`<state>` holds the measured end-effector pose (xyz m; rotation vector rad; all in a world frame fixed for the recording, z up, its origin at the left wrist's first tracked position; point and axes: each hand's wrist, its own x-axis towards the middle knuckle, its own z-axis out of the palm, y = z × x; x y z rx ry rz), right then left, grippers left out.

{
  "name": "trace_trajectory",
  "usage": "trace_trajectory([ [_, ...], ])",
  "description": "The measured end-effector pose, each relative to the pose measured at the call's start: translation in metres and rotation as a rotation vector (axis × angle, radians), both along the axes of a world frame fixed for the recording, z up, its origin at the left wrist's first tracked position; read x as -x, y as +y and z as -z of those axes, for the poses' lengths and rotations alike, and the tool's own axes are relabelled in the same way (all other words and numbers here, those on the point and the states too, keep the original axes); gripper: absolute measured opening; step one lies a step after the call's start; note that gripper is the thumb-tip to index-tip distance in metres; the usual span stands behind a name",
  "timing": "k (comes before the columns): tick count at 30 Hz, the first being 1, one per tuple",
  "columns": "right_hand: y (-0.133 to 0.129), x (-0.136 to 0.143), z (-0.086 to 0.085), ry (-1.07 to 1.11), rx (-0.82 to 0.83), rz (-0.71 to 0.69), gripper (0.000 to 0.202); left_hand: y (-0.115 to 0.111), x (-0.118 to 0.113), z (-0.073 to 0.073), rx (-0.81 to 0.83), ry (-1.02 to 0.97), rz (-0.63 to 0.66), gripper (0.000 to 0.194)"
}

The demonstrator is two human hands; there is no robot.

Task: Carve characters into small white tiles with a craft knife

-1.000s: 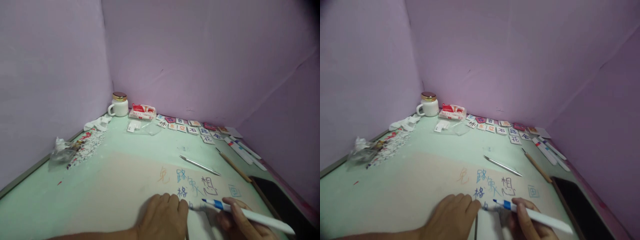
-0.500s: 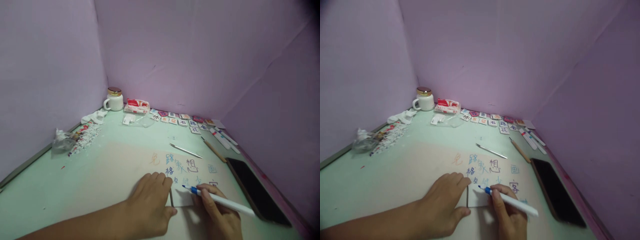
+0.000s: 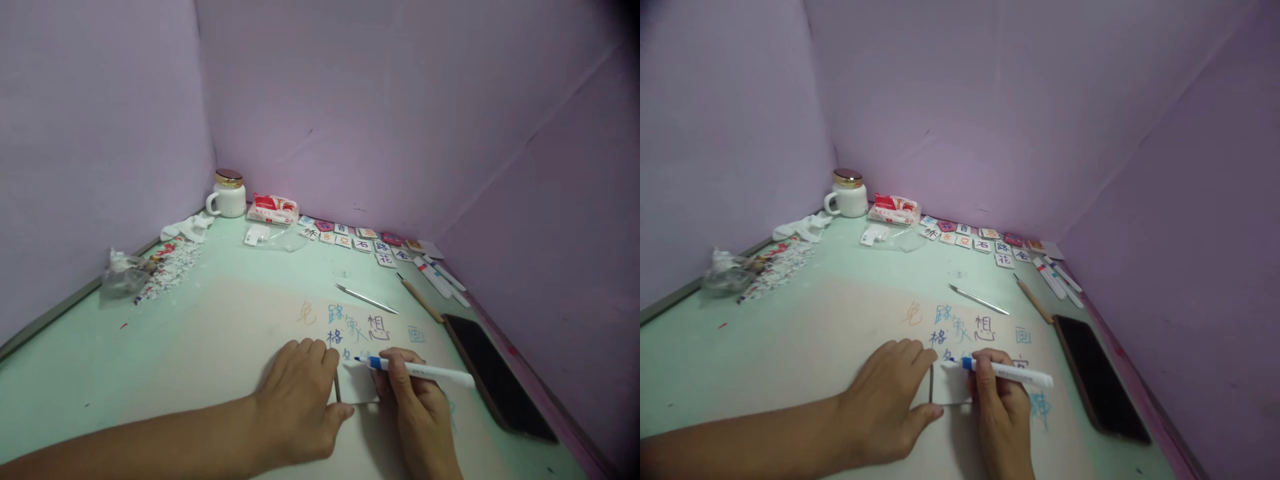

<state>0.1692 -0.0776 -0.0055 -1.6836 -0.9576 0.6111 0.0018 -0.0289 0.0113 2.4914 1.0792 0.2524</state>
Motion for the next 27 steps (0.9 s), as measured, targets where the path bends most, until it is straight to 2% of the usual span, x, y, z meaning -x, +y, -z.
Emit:
trace_trajectory([
  [6, 0.0005, -0.001, 0.0, -0.061, -0.006, -0.047, 0.043, 0.0009, 0.0008, -0.0002, -0.007, -0.003, 0.019, 0.034],
  [14, -0.0001, -0.0036, 0.0039, -0.041, -0.01, -0.052, 0.04, 0.0, 0.0024, 0.0028, -0.055, -0.017, 0.029, 0.032],
  [27, -0.0002, -0.0042, 0.0001, -0.023, 0.007, -0.104, 0.04, -0.0008, 0.0028, 0.0016, -0.045, -0.01, 0.032, 0.031],
])
